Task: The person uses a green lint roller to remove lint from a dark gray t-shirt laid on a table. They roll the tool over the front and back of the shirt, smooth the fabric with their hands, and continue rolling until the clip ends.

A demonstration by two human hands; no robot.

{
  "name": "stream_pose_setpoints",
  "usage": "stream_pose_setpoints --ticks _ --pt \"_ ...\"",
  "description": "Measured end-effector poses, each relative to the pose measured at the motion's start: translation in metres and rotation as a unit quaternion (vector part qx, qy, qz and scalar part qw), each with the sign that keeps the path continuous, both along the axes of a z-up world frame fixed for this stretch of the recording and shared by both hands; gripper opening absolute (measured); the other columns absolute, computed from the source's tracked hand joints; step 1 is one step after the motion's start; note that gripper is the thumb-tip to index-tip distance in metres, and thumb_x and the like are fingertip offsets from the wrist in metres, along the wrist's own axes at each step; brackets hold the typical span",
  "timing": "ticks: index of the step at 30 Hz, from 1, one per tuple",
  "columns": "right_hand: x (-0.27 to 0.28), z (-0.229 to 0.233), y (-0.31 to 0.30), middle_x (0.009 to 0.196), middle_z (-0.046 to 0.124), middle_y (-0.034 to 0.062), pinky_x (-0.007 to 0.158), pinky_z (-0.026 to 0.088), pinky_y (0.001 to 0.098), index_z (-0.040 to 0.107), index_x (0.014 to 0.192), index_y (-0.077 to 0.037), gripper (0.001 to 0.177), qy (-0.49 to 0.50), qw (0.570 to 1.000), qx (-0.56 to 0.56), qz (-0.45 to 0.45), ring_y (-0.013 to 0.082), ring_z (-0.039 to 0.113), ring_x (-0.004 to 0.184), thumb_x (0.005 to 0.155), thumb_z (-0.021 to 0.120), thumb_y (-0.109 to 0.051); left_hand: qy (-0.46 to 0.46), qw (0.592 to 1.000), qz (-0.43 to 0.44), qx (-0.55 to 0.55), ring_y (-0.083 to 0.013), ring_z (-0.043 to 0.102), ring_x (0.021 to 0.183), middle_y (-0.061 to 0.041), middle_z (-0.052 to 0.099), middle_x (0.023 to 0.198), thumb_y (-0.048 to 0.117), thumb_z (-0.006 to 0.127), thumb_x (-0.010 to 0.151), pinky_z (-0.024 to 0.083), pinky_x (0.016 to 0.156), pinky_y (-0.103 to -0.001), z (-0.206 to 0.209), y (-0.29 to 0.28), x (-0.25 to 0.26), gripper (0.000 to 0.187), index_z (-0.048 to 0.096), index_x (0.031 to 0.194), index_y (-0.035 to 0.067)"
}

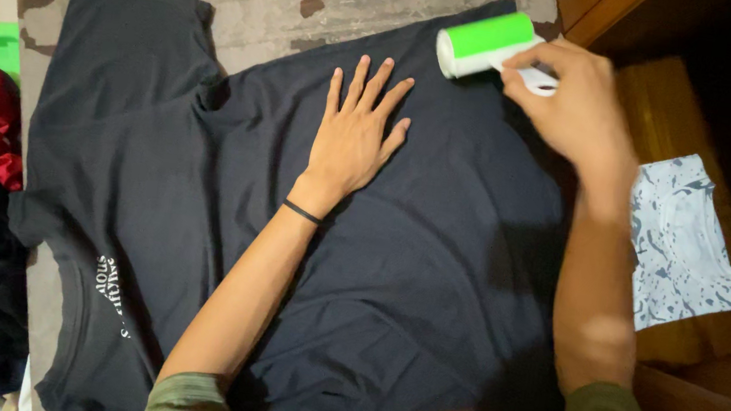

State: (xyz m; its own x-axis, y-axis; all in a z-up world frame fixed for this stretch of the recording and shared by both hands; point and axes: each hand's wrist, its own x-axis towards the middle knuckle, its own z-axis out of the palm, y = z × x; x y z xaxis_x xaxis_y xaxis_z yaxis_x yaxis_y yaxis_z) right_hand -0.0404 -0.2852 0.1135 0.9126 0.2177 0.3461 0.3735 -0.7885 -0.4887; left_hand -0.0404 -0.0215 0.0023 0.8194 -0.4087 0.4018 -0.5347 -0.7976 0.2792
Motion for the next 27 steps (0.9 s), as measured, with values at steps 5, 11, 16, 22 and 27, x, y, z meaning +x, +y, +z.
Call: stream_pose_setpoints --ticks 5,11,16,22,27 --pt "-0.024 0.021 -0.011 0.105 0.076 0.0171 0.083 0.054 0.0404 0.079 0.111 -0.013 0.026 0.16 0.974 -0.066 -0.143 0.0324 0.073 0.091 0.092 0.08 -0.031 0.003 1.0 -0.002 -0.007 -0.0354 0.027 0.154 -0.012 0.038 0.163 0.04 0.054 0.105 0.017 0.125 -0.057 0.001 0.002 0.001 0.053 0.049 0.153 0.019" --pt "0.0 -0.006 0.022 0.11 0.075 0.0155 0.087 0.056 0.039 0.078 0.117 -0.009 0.021 -0.063 0.997 0.015 -0.039 0.033 0.072 0.099 0.101 0.079 -0.023 -0.003 1.0 -0.005 -0.006 -0.0362 0.027 0.154 -0.013 0.038 0.162 0.039 0.055 0.106 0.016 0.125 -0.058 0.002 0.001 0.0 0.053 0.049 0.154 0.017" --pt "-0.016 0.012 0.006 0.107 0.076 0.0084 0.081 0.054 0.0424 0.079 0.11 -0.013 0.021 0.021 0.995 -0.07 -0.066 0.0313 0.072 0.092 0.096 0.079 -0.029 0.001 1.0 -0.004 -0.009 -0.0356 0.027 0.154 -0.012 0.038 0.163 0.039 0.055 0.105 0.016 0.126 -0.058 0.0 0.001 0.0 0.052 0.05 0.153 0.018" --pt "-0.024 0.02 0.011 0.105 0.076 0.0046 0.076 0.053 0.0447 0.081 0.107 -0.018 0.022 0.046 0.986 -0.106 -0.122 0.0302 0.072 0.089 0.093 0.079 -0.035 -0.002 1.0 -0.005 -0.006 -0.0355 0.026 0.154 -0.012 0.038 0.163 0.04 0.054 0.106 0.016 0.125 -0.058 0.0 0.001 0.002 0.052 0.05 0.153 0.017" --pt "-0.003 -0.009 0.034 0.11 0.073 0.0068 0.08 0.055 0.0418 0.078 0.114 -0.014 0.021 -0.068 0.993 -0.028 -0.092 0.0319 0.071 0.097 0.1 0.076 -0.03 0.007 1.0 -0.004 -0.004 -0.0358 0.025 0.154 -0.012 0.038 0.163 0.04 0.052 0.106 0.016 0.126 -0.058 0.001 0.0 0.0 0.053 0.049 0.153 0.017"
